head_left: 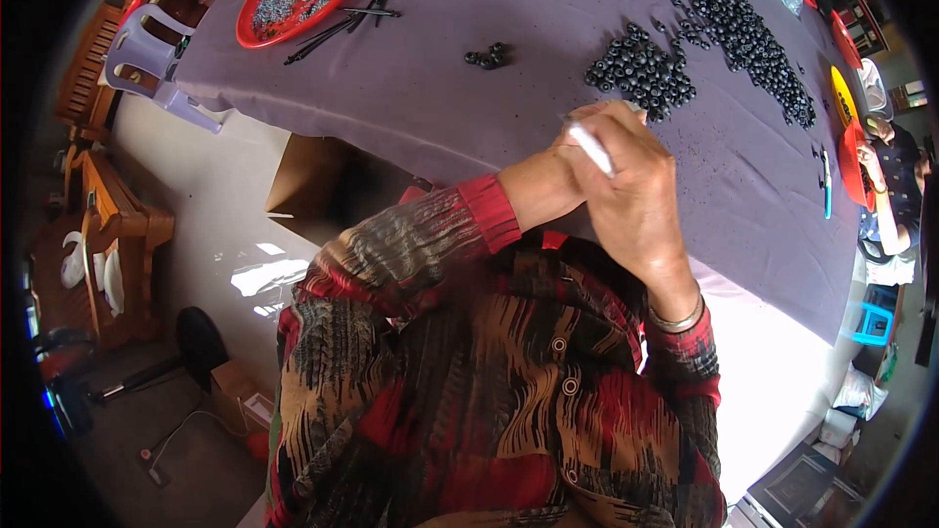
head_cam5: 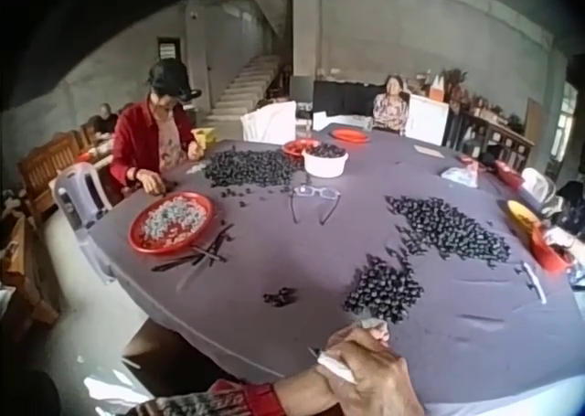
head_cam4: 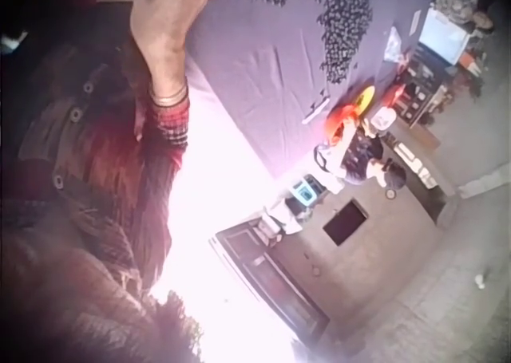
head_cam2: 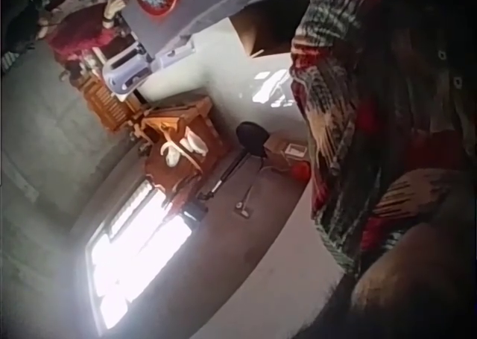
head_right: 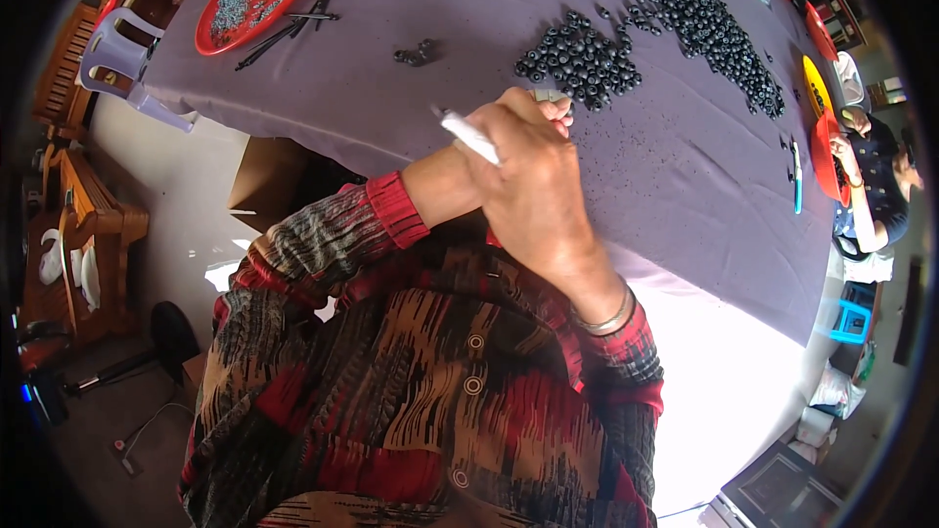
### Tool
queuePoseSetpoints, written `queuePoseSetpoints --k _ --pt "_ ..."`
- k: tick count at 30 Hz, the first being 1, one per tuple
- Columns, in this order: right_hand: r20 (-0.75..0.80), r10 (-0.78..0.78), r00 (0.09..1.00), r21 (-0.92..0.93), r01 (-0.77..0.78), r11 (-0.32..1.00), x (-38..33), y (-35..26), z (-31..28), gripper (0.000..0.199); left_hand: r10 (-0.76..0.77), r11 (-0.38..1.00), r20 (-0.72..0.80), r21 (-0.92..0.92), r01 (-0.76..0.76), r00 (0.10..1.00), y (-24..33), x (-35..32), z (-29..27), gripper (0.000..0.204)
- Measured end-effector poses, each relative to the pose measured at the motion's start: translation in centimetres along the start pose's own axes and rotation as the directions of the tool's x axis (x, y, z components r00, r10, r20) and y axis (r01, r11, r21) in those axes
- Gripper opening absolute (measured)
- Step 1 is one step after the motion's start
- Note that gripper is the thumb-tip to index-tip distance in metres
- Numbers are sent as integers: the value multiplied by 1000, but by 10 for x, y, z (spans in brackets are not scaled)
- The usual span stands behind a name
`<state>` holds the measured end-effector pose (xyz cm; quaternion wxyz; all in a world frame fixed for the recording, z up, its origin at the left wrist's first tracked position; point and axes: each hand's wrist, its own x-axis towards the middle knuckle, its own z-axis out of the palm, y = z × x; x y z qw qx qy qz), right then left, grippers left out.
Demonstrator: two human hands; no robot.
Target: The person picks up black plastic parts from a table by hand, trims excess material from each piece using a knife, and places them into a pile on the table.
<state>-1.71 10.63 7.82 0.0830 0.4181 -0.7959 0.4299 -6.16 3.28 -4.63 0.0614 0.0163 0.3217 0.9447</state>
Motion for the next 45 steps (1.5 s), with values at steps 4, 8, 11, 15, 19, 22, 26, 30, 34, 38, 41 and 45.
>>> queuePoseSetpoints --k 4,8,11,15,19,22,26,30,34,38,41,45 --pt "-7 188 982 133 -185 974 -4 6 -27 5 -136 976 -227 -200 90 964 49 -28 50 3" --pt "-82 258 963 46 -255 966 -8 23 -56 10 -54 995 -223 70 71 973 75 -28 26 4" --pt "-120 298 947 -125 -312 942 -13 42 -68 17 245 816 -238 574 -67 940 121 -41 11 11" --pt "-159 326 932 -258 -358 897 -21 66 -73 20 487 247 -12 961 -124 873 158 -38 -29 14" --pt "-155 319 935 -302 -352 886 -28 88 -70 14 539 -123 117 991 -59 834 170 -39 -40 14" --pt "-116 372 921 -251 -389 886 -28 92 -68 24 473 -228 114 974 -3 874 168 -35 -57 19" --pt "-71 421 904 -127 -427 895 -14 99 -71 20 458 -270 114 963 16 882 165 -32 -65 19" --pt "31 357 934 -124 -350 928 7 100 -53 14 530 -149 97 989 -20 842 163 -35 -44 16" --pt "73 216 974 -225 -195 955 27 110 -28 14 590 -139 155 986 -90 792 150 -43 -23 17" --pt "156 147 977 -350 -85 933 37 123 -13 17 567 79 168 964 -256 807 119 -46 -14 17" --pt "197 174 965 -417 -78 906 40 121 -10 16 462 314 63 921 -230 885 96 -49 -17 15" --pt "116 142 983 -305 -100 947 35 111 -16 14 220 613 -206 790 29 953 88 -52 -1 14"
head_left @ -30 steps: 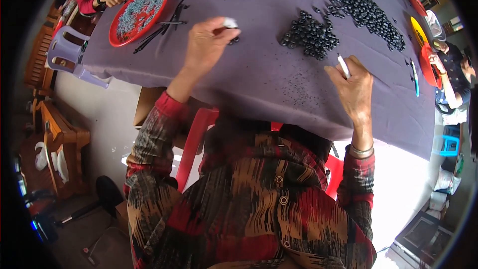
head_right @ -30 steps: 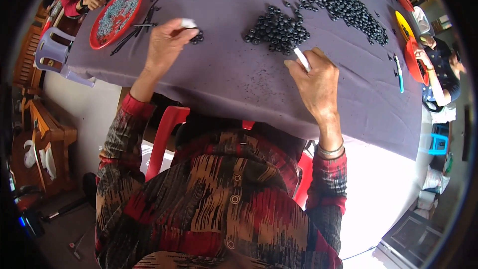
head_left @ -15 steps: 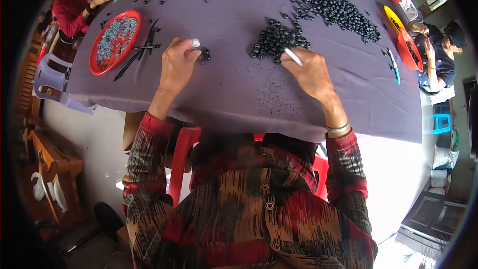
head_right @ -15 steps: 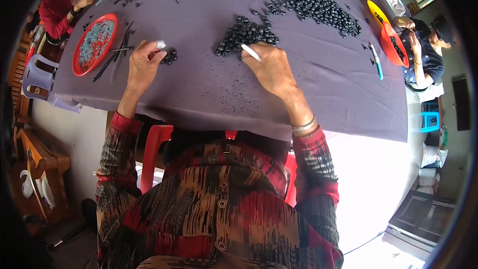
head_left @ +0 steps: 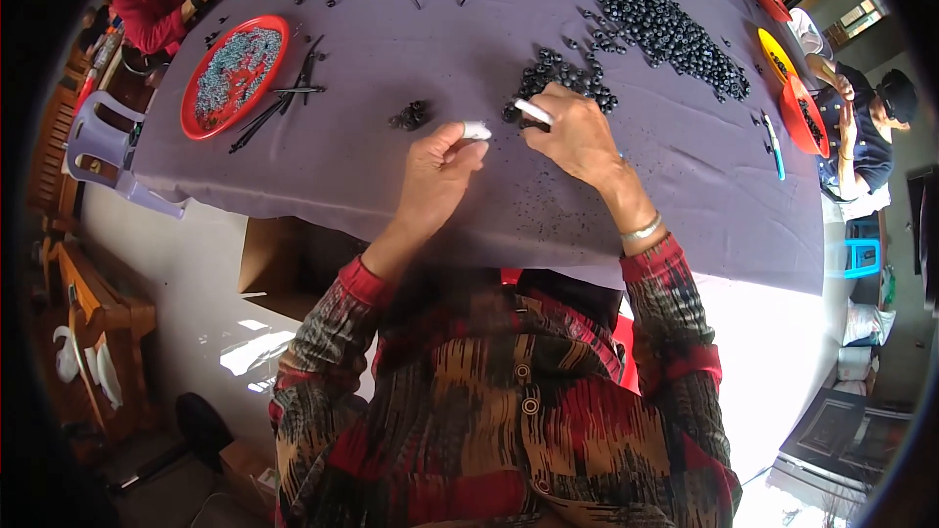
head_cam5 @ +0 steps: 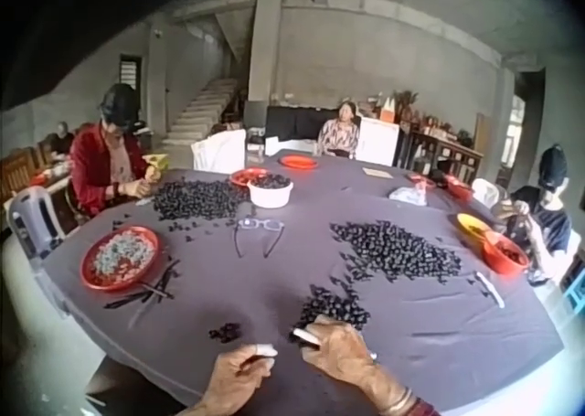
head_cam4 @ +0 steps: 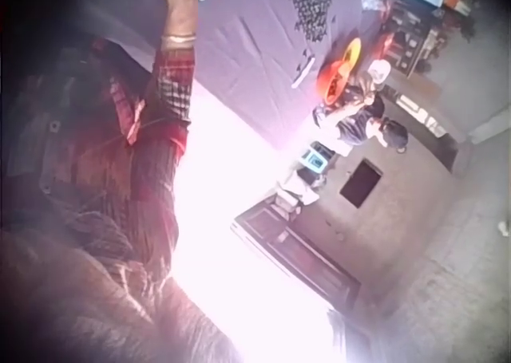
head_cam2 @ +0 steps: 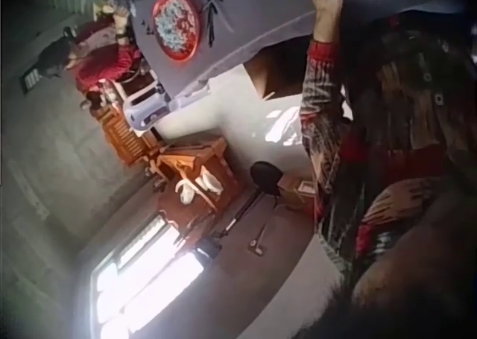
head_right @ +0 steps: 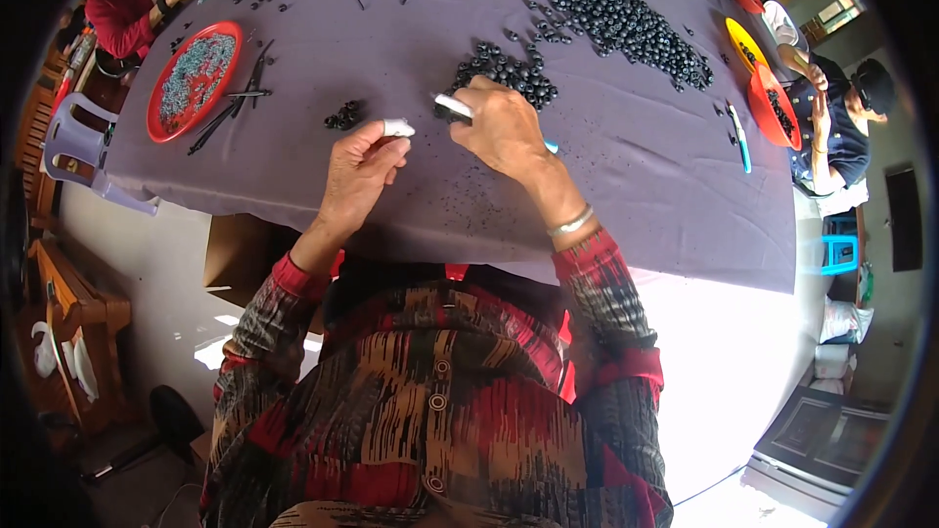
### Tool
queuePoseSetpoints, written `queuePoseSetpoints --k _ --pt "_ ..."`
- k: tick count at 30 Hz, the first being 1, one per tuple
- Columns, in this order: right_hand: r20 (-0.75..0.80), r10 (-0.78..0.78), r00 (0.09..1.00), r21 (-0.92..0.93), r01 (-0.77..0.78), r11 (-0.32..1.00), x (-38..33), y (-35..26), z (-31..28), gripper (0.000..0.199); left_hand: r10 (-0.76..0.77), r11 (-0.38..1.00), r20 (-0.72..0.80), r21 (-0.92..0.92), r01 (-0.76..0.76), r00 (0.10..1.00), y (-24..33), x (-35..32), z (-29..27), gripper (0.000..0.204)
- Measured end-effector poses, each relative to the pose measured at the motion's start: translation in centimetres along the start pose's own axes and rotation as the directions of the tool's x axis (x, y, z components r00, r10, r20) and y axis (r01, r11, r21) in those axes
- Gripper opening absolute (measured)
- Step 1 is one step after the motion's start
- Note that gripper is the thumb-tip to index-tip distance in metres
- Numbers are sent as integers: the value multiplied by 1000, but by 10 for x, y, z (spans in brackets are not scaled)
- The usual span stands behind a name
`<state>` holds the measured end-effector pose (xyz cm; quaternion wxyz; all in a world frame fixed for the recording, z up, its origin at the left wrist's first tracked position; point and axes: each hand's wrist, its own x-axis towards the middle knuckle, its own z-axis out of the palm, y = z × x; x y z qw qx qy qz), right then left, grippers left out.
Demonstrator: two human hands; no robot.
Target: The person picks up black plastic parts from a table by hand, trims excess material from each piece using a knife, and places them into a pile on the table.
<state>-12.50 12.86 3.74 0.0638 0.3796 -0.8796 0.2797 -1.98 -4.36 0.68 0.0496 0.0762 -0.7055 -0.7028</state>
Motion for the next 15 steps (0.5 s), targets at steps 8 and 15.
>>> queuePoseSetpoints --k 8,15 --pt "114 209 971 810 -212 546 -53 -32 -30 21 50 701 427 -659 272 903 7 -11 36 23" --pt "-2 197 980 867 -97 489 -74 -39 -28 23 163 605 473 -741 291 866 4 -20 54 14"
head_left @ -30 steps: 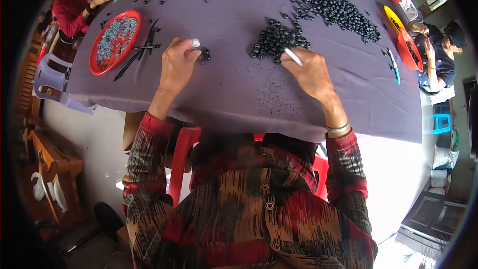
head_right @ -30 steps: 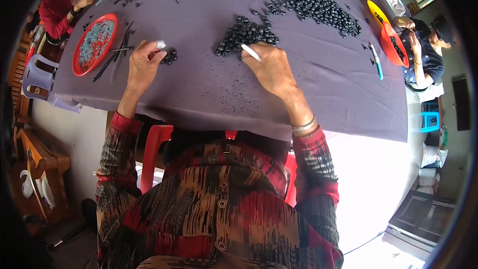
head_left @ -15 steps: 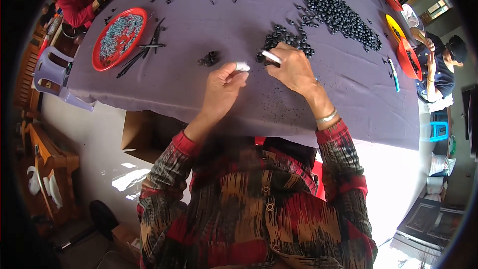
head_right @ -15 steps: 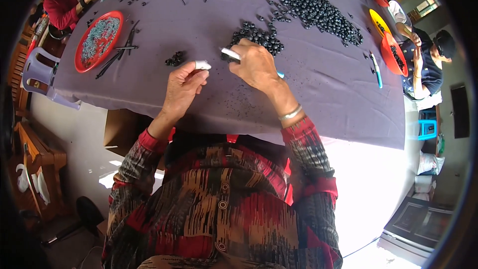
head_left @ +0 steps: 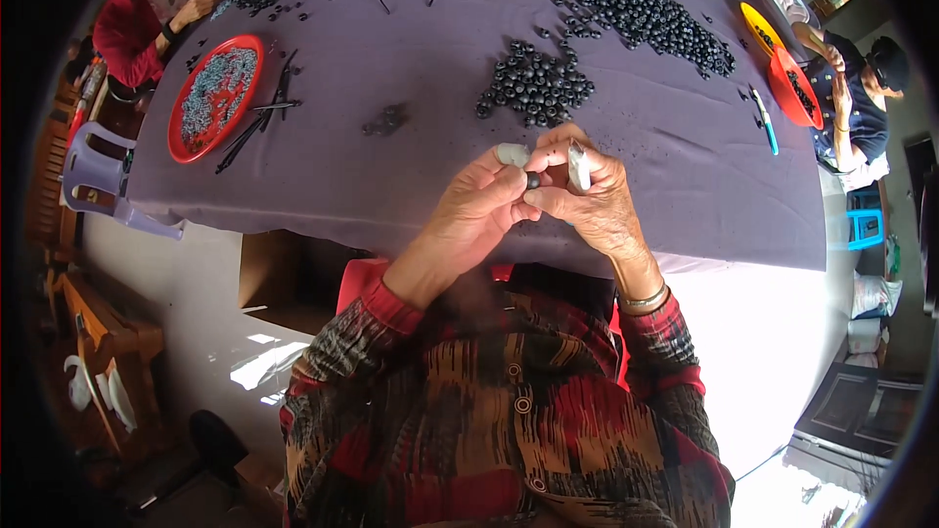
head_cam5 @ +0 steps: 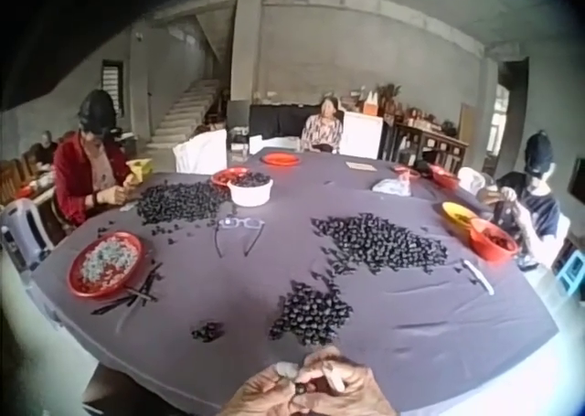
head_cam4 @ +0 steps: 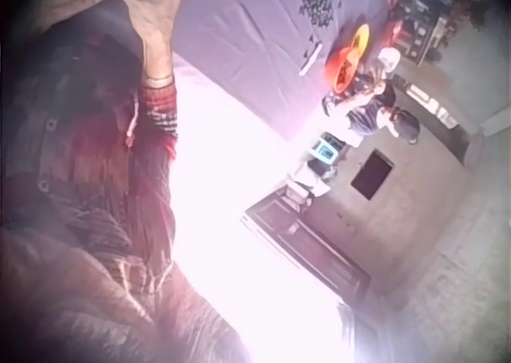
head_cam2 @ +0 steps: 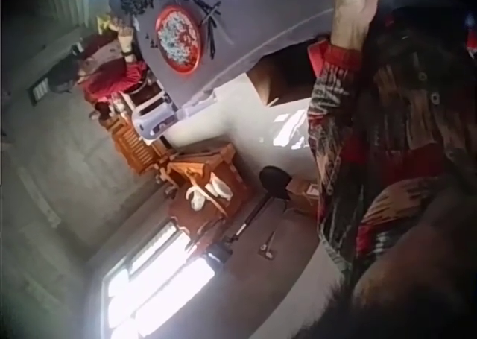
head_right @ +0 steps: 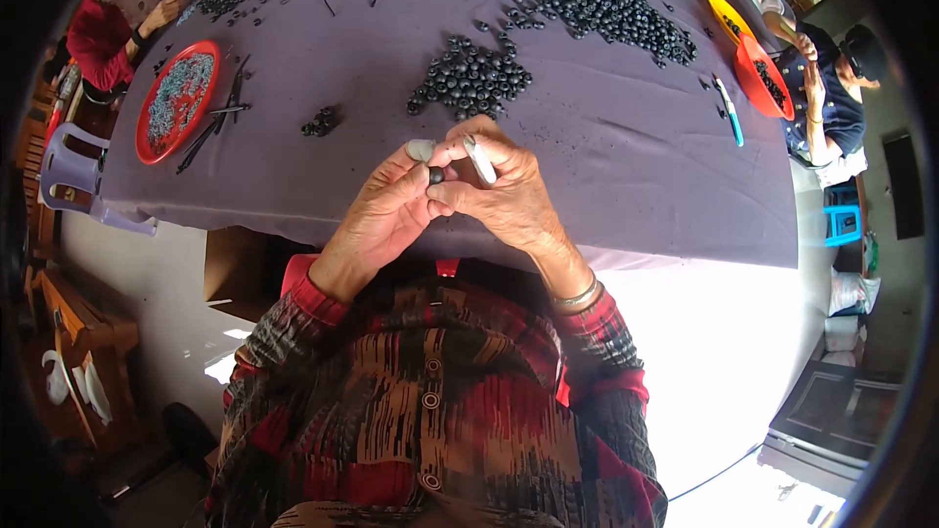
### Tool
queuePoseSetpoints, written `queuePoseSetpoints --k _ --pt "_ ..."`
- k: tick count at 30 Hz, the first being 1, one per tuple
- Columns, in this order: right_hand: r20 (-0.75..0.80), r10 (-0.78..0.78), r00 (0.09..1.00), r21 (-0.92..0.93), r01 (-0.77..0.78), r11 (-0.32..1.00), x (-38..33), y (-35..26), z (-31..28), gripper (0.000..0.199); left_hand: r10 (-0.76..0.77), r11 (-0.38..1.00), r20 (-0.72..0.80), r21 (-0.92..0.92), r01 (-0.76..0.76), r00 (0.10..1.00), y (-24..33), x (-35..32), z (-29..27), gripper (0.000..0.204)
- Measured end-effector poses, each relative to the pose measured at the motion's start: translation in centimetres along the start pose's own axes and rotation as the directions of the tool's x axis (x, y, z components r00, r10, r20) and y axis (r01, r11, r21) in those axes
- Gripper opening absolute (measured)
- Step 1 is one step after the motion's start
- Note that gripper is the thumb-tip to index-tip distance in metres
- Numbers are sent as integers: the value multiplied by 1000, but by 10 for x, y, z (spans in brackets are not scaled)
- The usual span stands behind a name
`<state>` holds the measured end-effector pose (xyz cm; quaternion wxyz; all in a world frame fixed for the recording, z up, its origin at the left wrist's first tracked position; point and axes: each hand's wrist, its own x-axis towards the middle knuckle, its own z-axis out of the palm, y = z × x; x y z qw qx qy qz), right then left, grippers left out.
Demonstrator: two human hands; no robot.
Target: The person picks up black plastic parts from a table by hand, trims excess material from each piece using a knife, and places them into a pile on the table.
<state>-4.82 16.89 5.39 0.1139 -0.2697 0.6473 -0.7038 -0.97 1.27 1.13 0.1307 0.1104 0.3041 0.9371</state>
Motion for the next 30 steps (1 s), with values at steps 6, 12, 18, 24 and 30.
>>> queuePoseSetpoints --k 6,12,18,24,30 --pt "-8 -61 998 -31 61 998 -10 -1 -2 29 17 996 -79 83 -11 997 -1 -4 8 16" --pt "42 -82 996 -123 86 989 -15 1 -3 23 13 976 -78 218 5 997 9 -9 9 18" --pt "39 -86 996 9 86 996 -18 -2 4 22 -6 983 -55 184 16 998 5 -16 5 15" --pt "63 -210 976 -389 217 895 -16 -5 1 25 -102 990 -82 90 109 991 5 -15 2 14" --pt "56 52 997 128 -58 990 -19 -3 1 17 -135 990 -49 31 136 990 3 -15 1 13"
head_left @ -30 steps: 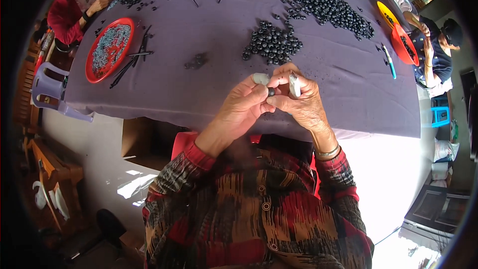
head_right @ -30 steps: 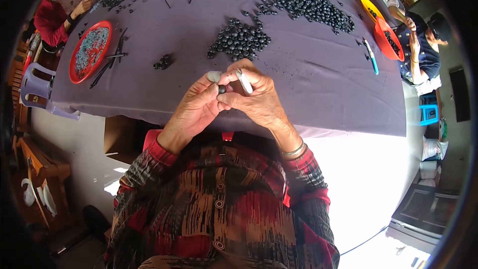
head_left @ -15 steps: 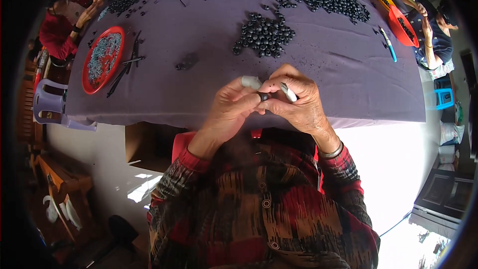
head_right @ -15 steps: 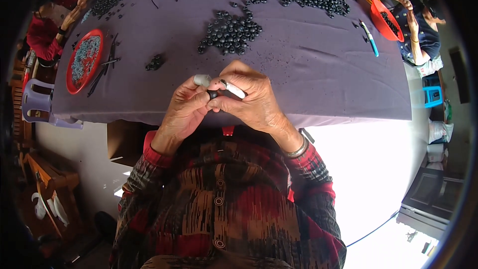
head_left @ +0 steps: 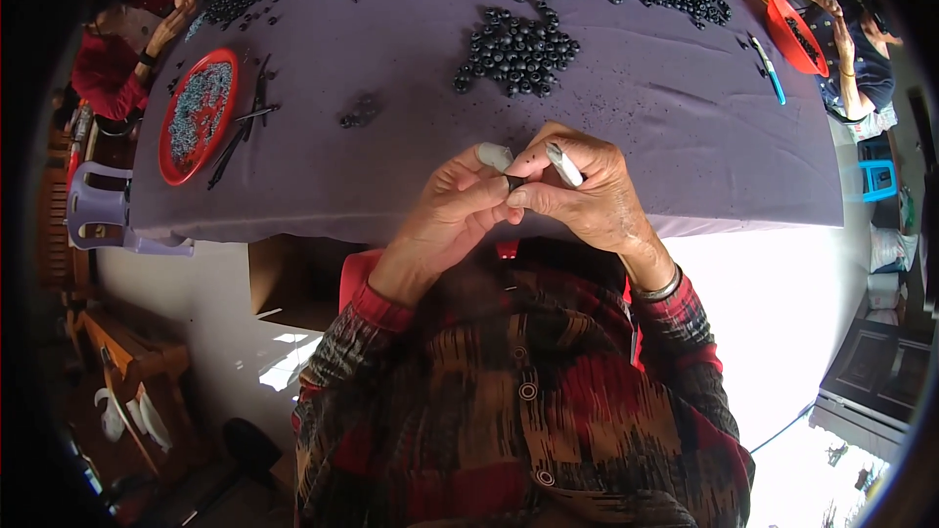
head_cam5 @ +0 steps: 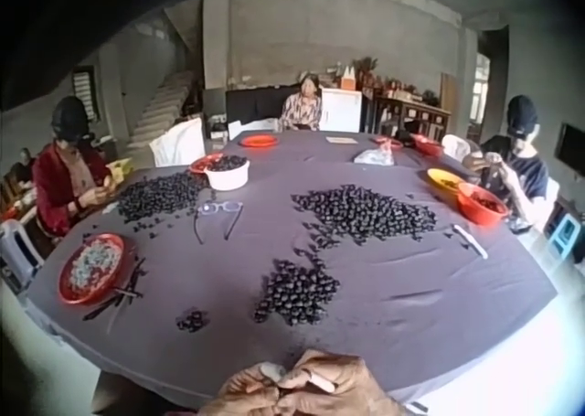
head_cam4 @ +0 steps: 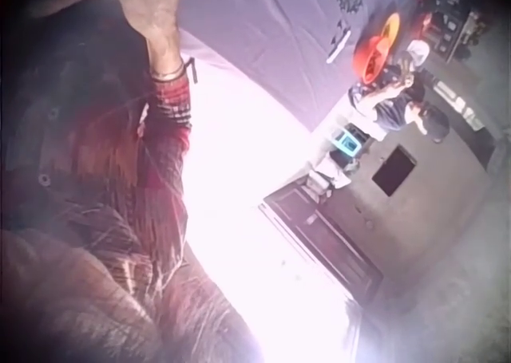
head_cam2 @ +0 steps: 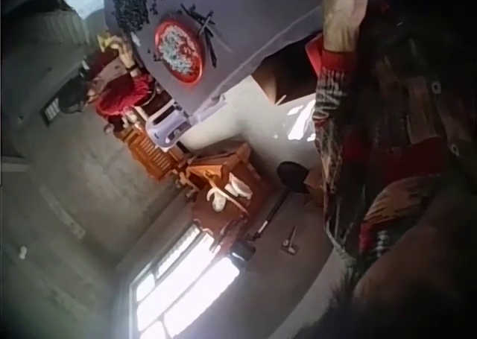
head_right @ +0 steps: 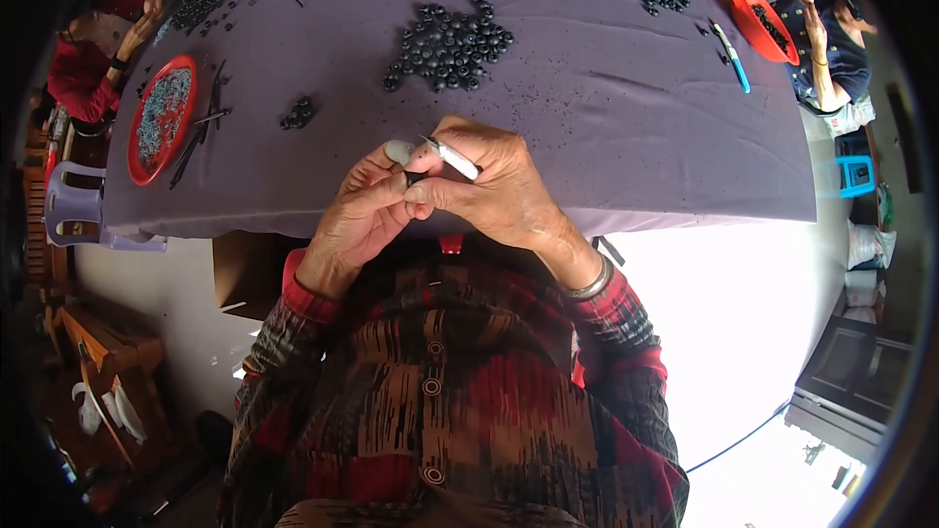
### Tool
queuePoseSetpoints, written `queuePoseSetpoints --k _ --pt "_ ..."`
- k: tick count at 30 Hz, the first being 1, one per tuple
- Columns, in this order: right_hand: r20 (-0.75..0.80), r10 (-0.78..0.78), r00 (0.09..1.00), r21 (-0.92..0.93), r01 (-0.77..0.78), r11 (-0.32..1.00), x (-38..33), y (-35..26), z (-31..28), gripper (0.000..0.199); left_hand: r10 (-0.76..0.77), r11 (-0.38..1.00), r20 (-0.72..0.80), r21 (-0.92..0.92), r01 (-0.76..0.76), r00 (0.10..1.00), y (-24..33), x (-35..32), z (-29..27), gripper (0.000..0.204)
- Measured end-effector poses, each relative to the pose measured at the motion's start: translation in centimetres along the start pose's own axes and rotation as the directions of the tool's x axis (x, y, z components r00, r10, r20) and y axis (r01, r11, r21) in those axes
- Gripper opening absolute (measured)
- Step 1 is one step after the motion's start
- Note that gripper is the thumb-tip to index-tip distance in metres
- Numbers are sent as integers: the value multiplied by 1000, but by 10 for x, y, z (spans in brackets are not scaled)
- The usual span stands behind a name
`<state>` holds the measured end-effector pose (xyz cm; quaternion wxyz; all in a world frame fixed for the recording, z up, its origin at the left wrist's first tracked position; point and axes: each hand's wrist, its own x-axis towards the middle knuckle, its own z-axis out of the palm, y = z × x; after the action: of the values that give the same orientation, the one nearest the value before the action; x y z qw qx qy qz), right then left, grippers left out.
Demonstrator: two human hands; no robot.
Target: The person picks up black plastic parts from a table by hand, trims excess material from each piece using a knife, and places them into a pile on the table.
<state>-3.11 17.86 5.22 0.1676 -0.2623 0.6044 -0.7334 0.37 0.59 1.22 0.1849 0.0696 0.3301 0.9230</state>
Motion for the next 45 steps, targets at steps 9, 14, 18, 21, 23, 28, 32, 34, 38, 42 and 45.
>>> queuePoseSetpoints --k 9,14,18,21,23,28,32,34,38,42,45 --pt "-68 24 997 -135 -33 990 0 -7 -3 10 -41 998 3 -41 41 999 1 -2 -3 13" --pt "-114 -45 992 -572 -28 820 -4 -22 -6 26 74 997 -31 8 -74 997 6 -5 1 11" --pt "17 -244 970 -603 204 772 -11 -1 -2 27 118 992 -51 -29 -120 992 6 -4 0 11" --pt "89 -290 953 -625 280 729 -10 3 1 28 133 990 -56 -45 -135 990 6 -4 0 11" --pt "77 -312 947 -653 284 702 -10 2 2 29 137 988 -45 -62 -140 990 4 -3 -3 12" --pt "99 -306 947 -700 285 655 -9 1 1 28 133 988 -50 -78 -136 990 3 -4 -7 13" --pt "84 -293 953 -714 262 649 -10 -1 1 29 130 989 -23 -65 -131 991 3 -3 -5 13" --pt "81 -298 951 -699 267 663 -9 1 2 28 128 988 -45 -77 -131 991 3 -4 -4 14" --pt "55 -268 962 -655 237 717 -11 4 2 27 137 988 -24 -71 -139 990 3 -4 -4 14" --pt "70 -258 963 -648 241 722 -11 2 2 26 143 987 -58 -61 -146 988 1 -5 -3 13" --pt "60 -263 963 -648 238 724 -12 2 3 25 161 986 -96 -17 -164 982 1 -5 -1 13"
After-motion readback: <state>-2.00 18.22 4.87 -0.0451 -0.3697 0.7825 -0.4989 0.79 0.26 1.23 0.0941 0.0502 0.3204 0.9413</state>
